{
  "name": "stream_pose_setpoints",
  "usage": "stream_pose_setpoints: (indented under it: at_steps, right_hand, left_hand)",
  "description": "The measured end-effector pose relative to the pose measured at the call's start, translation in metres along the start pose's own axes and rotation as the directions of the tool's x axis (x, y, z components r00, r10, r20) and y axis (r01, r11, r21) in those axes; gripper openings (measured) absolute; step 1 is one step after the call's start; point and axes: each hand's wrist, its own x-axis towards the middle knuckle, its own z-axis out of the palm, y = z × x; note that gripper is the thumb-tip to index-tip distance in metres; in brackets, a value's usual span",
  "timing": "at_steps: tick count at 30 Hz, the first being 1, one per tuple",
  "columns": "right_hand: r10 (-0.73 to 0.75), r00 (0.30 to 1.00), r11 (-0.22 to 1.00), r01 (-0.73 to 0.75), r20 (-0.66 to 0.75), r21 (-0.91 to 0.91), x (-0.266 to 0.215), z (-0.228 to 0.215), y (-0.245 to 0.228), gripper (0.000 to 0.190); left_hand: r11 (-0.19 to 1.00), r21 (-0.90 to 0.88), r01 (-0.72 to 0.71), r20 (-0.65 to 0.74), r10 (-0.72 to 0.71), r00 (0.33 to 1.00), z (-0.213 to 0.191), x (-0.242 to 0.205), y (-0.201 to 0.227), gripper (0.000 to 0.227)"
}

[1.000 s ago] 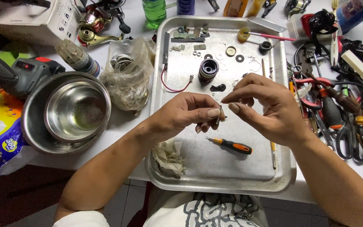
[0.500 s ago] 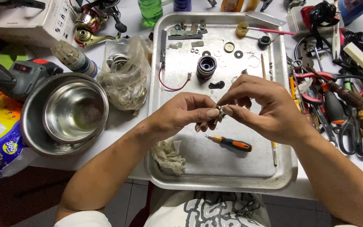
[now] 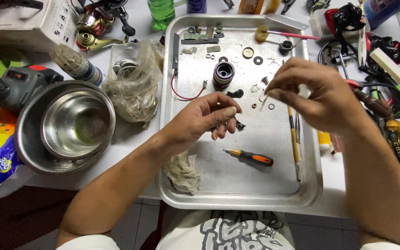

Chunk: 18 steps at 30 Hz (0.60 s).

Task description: The person cleans a small cylindrical motor component with a cloth and then uses a screwdriver to tighten screws on a black plastic housing. The workspace is a cluttered table with various tools and parts laid out on a metal tray.

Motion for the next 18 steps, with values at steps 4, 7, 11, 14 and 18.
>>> stream_pose_setpoints:
  at_steps: [4,7,11,14,18]
  right_hand:
    - [0.02,0.999,0.867,-0.041,-0.049,-0.496,-0.001,-0.018,0.046,0.011]
    - [0.466,0.884,0.63,-0.36,-0.036,-0.689,0.006,-0.02,0.054,0.026]
    - [0.59,0.807,0.508,-0.351,0.021,-0.787,0.008,-0.015,0.064,0.036]
    - [0.555,0.832,0.479,-0.3,0.02,-0.825,0.007,-0.011,0.073,0.039]
    - [0.509,0.861,0.423,-0.249,0.001,-0.871,0.007,-0.01,0.08,0.038]
  left_hand:
    - [0.996,0.034,-0.08,-0.049,0.081,0.995,-0.001,0.0,-0.003,0.019]
    - [0.998,0.03,-0.06,-0.025,0.06,0.998,-0.001,0.001,-0.003,0.02]
    - [0.998,0.044,-0.05,-0.043,0.052,0.998,-0.002,0.002,-0.003,0.021]
    - [0.997,0.055,-0.059,-0.089,0.063,0.994,-0.002,0.001,0.001,0.02]
    - [0.989,0.067,-0.134,-0.155,0.143,0.978,-0.004,-0.001,0.007,0.018]
